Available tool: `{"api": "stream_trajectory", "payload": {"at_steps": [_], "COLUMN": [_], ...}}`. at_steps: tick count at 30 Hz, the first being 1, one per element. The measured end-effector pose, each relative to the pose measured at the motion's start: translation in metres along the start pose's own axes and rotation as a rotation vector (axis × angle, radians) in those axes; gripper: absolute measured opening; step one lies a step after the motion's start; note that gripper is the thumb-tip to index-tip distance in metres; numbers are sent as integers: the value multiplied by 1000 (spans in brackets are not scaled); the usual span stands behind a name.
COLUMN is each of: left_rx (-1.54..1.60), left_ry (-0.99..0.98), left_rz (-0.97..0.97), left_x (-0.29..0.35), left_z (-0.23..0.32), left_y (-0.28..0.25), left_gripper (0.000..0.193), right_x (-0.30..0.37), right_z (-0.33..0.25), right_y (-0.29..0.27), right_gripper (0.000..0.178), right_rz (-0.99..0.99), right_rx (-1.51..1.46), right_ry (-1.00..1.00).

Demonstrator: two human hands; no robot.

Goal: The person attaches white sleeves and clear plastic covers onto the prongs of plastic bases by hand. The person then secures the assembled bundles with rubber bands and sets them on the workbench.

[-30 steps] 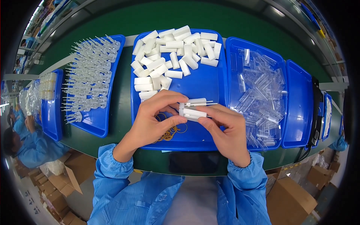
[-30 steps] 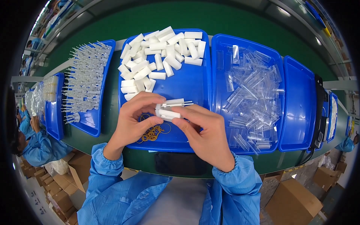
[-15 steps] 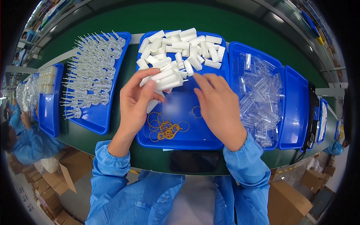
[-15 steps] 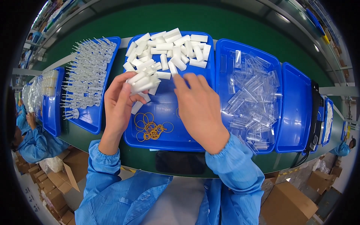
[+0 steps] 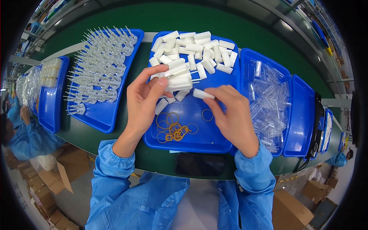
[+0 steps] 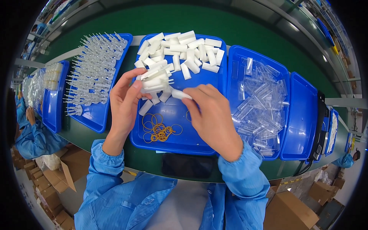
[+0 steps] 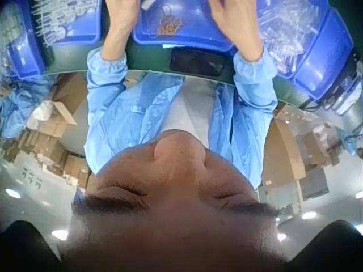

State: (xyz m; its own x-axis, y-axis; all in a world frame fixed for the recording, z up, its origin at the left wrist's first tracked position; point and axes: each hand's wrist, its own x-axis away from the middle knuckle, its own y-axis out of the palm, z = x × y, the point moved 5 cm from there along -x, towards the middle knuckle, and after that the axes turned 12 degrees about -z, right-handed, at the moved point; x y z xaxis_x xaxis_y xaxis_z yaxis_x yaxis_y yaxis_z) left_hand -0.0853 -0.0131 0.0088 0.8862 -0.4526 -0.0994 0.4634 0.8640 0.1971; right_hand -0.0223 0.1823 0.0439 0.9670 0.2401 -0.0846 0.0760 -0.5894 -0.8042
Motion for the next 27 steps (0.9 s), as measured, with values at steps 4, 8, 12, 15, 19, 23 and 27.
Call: {"api": "stream_trajectory", "payload": {"at_steps": [4, 8, 12, 15, 19, 23, 27], "left_rx": [16, -9, -65, -76, -48, -54, -66], "left_ry": [-17, 0, -101, -114, -102, -95, -117], "left_rz": [-126, -204, -304, -303, -311, -306, -329], "left_x": [0, 1, 3, 5, 5, 5, 5], "left_z": [-3, -10, -15, -17, -20, -19, -19], "left_y": [13, 25, 31, 31, 32, 32, 33], "left_gripper": [40, 45, 42, 42, 43, 42, 42], "right_x": [30, 51, 61, 61, 65, 66, 63], "right_z": [8, 21, 38, 43, 47, 47, 44], "right_y": [-15, -10, -6, -5, -7, -10, -7], "right_gripper": [25, 20, 15, 14, 14, 14, 14], "right_rz": [-5, 157, 283, 287, 298, 293, 245], "right_rx": [-394, -564, -882, -931, -857, -869, -869], "right_ry": [140, 143, 220, 214, 264, 276, 260]}}
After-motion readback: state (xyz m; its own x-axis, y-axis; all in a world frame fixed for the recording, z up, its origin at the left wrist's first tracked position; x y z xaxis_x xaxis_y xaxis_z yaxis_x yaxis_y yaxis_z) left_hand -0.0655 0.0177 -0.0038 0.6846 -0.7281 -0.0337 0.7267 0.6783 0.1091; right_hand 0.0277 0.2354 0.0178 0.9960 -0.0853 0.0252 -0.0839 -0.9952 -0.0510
